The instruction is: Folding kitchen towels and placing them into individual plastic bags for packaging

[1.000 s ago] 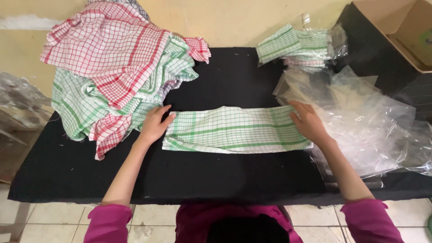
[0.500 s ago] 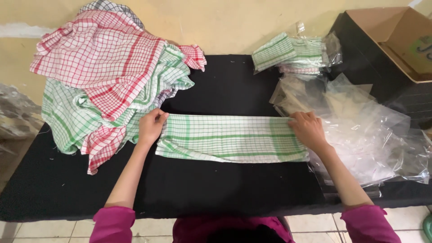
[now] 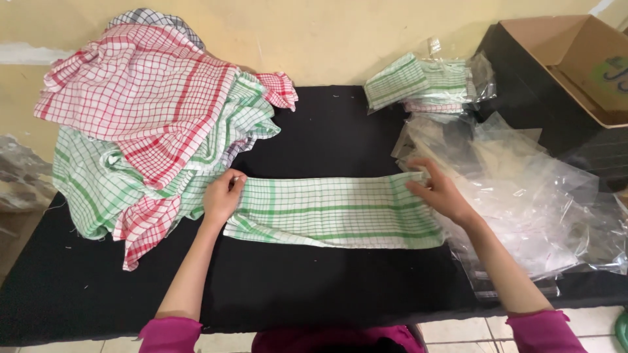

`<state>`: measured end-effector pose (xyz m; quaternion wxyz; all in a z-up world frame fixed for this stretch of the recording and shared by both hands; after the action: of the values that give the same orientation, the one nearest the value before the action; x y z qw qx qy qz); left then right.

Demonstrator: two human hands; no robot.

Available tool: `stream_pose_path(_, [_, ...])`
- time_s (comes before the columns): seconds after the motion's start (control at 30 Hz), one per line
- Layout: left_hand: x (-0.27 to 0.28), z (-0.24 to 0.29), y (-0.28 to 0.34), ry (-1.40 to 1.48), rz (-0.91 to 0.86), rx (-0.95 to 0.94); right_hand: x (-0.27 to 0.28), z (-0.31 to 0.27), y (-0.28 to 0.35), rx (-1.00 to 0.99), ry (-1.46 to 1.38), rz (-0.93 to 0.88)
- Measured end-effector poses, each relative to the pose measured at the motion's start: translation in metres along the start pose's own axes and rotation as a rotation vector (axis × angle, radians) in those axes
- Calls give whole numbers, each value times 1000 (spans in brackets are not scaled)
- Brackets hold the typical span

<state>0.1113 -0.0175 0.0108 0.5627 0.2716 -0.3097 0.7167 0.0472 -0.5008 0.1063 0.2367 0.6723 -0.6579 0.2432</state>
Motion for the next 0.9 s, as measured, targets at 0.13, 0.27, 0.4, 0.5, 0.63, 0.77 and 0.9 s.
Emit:
stream_pose_path(0.13, [0, -1, -1, -1, 4, 7, -34, -21, -6, 5, -460, -61])
stream_pose_path(0.27, [-3, -4, -3, 0, -5, 14, -72, -22, -24, -70, -565, -134])
stream_pose_path(0.4, [-6, -7, -5, -14, -16, 21, -106, -27, -36, -82, -601, -226])
stream_pose_path(0.5, [-4, -3, -3, -7, -19, 13, -122, -39, -35, -91, -622, -241])
stream_pose_path(0.63, [-2, -2, -2, -4, -22, -2, -127, -59, -25, -73, -631, -285])
stream_pose_path(0.77, [-3, 0, -2, -7, -6, -7, -127, -69, -18, 2, -586, -316])
stream_pose_path(0.9, [0, 4, 2, 3, 14, -15, -123, -52, -27, 141, -514, -187])
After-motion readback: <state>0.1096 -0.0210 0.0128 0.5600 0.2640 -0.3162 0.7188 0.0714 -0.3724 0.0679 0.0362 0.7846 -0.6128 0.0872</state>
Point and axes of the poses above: each hand's wrist, its own y-axis away from the middle knuckle, its own x-axis out of the back of the hand, z = x × y, the point moved 7 cm from there along -y, towards the middle knuckle, and after that the axes turned 1 degree about x, right-handed, at the moved point
